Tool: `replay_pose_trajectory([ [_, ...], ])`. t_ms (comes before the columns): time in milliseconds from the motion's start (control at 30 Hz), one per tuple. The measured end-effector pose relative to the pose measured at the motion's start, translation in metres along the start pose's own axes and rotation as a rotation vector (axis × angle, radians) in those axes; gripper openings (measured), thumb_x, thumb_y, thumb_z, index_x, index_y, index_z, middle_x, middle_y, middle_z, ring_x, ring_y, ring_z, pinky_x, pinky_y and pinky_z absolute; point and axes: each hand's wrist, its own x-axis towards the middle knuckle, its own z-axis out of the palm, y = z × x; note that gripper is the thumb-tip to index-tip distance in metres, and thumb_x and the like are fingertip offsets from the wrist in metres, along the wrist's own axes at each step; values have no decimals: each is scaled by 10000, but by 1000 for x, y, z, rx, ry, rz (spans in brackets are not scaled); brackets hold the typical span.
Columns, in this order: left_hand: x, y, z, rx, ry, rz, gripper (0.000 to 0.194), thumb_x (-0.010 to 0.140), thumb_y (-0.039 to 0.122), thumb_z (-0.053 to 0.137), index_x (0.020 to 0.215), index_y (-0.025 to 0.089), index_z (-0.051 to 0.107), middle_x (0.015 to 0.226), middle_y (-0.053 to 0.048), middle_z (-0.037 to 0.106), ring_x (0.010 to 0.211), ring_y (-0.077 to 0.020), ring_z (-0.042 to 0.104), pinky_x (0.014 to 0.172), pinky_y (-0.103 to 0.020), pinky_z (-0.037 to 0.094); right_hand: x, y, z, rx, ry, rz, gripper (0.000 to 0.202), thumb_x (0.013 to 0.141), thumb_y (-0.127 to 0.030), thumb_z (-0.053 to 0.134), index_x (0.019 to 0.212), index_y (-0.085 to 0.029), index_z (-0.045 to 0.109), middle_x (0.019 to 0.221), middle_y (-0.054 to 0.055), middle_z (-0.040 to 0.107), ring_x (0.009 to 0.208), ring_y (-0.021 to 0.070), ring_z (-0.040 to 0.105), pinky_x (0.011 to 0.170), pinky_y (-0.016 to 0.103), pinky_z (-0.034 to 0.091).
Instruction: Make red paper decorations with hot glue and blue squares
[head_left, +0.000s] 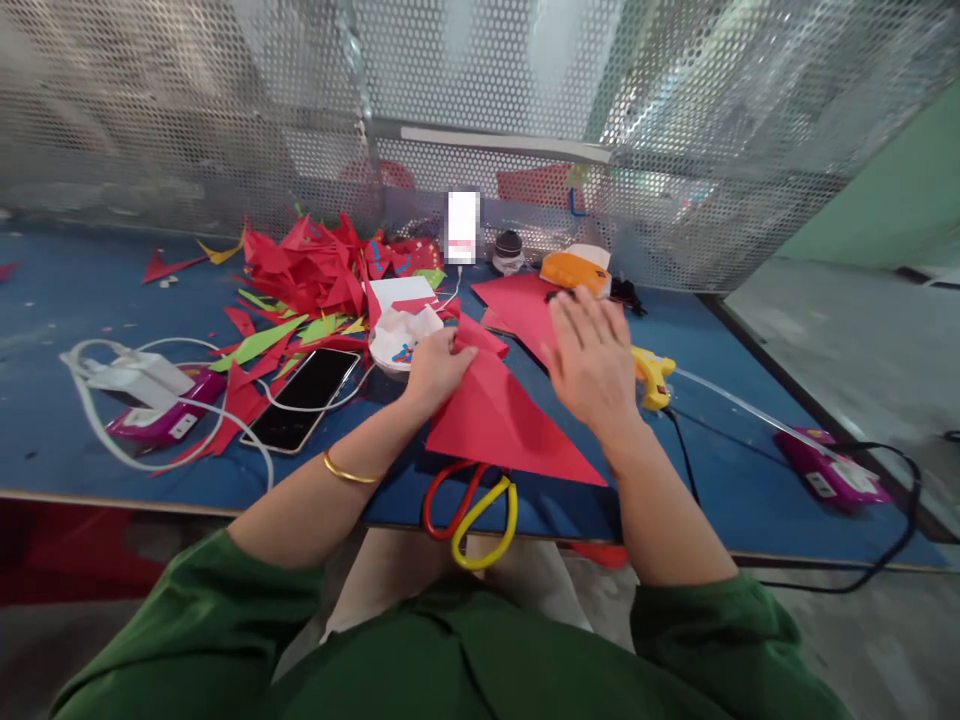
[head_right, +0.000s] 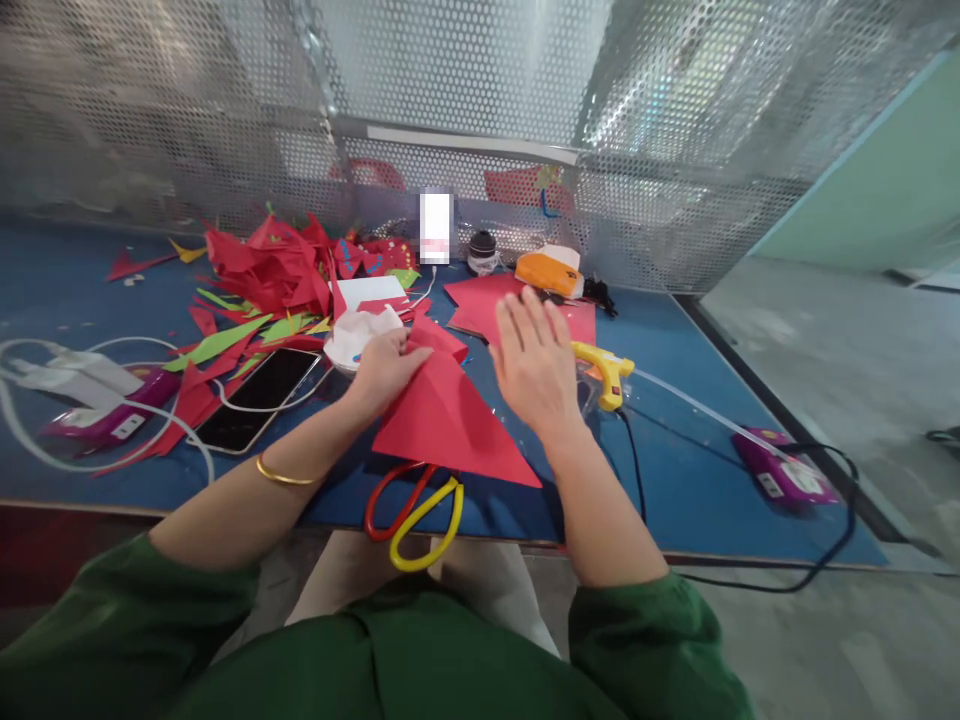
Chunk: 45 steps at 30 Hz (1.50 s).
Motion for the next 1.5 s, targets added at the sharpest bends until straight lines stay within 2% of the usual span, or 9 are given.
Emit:
replay_pose_trajectory([
  [133, -5, -14, 0, 271, -52, -34, 408, 658, 154, 723, 1062, 105, 684, 935, -129, 740, 1012, -360, 676, 973, -517, 480, -9, -14, 13, 21, -169, -189, 569, 1005, -308, 412, 1497, -24, 368, 1558, 192, 406, 1492, 313, 281, 1213, 531, 228],
  [233, -13, -12, 2, 405, -93, 6, 604, 747, 148, 674, 1329, 45, 545, 1266, -244, 651, 1216, -384, 599, 1051, -521, 435, -13, -21, 18, 38, -201, -273, 542, 1009, -235, 392, 1505, -21, 352, 1575, 180, 378, 1505, 304, 250, 1221, 536, 207],
  [333, -22, -5, 4, 607, -91, 292, 533, 884, 117, 494, 1415, 77, 470, 1516, -224, 449, 1389, -329, 455, 1120, -489, 387, -15, -25, 19, 59, -206, -343, 541, 989, -157, 396, 1510, -24, 340, 1585, 165, 361, 1515, 295, 221, 1223, 542, 205],
  [433, -28, 2, 4, 438, -53, 443, 379, 972, 173, 395, 1298, 128, 584, 1365, -160, 617, 1286, -250, 567, 1082, -419, 445, -16, -28, 18, 67, -187, -404, 541, 973, -121, 398, 1504, -27, 349, 1586, 152, 360, 1520, 284, 206, 1222, 543, 210],
  [600, -28, 10, 0, 101, -31, 367, 257, 983, 272, 491, 1132, 192, 685, 1140, -89, 737, 1061, -201, 684, 940, -345, 536, -16, -33, 18, 95, -143, -484, 501, 969, -140, 439, 1462, -58, 430, 1545, 136, 439, 1505, 279, 257, 1220, 535, 225],
  [867, -19, 13, -5, 236, -117, 830, 97, 854, 316, 730, 901, 234, 752, 976, -43, 768, 1063, -232, 639, 970, -419, 481, -18, -41, 13, 163, -43, -527, 283, 954, -146, 494, 1183, -135, 660, 1205, 100, 718, 1285, 241, 557, 1239, 496, 212],
  [1100, -21, 16, -7, 267, -167, 811, 61, 858, 277, 723, 805, 259, 747, 813, 6, 757, 870, -189, 654, 943, -395, 455, -17, -48, 8, 374, -97, -469, 229, 954, -223, 495, 1076, -187, 685, 1064, 52, 757, 1100, 195, 655, 1252, 466, 177],
  [1267, -27, 21, -5, 255, -117, 765, 118, 860, 287, 700, 752, 244, 719, 792, -9, 733, 867, -196, 668, 964, -400, 467, -18, -49, 6, 452, -177, -443, 256, 943, -274, 506, 1113, -200, 681, 1054, 51, 761, 1146, 213, 637, 1254, 490, 151],
  [1500, -30, 20, -2, 121, -140, 637, 115, 840, 222, 701, 726, 212, 695, 804, -31, 702, 843, -185, 649, 857, -350, 509, -17, -49, 5, 357, -120, -475, 271, 960, -231, 464, 1103, -175, 687, 1143, 72, 746, 1203, 205, 614, 1255, 470, 163],
])
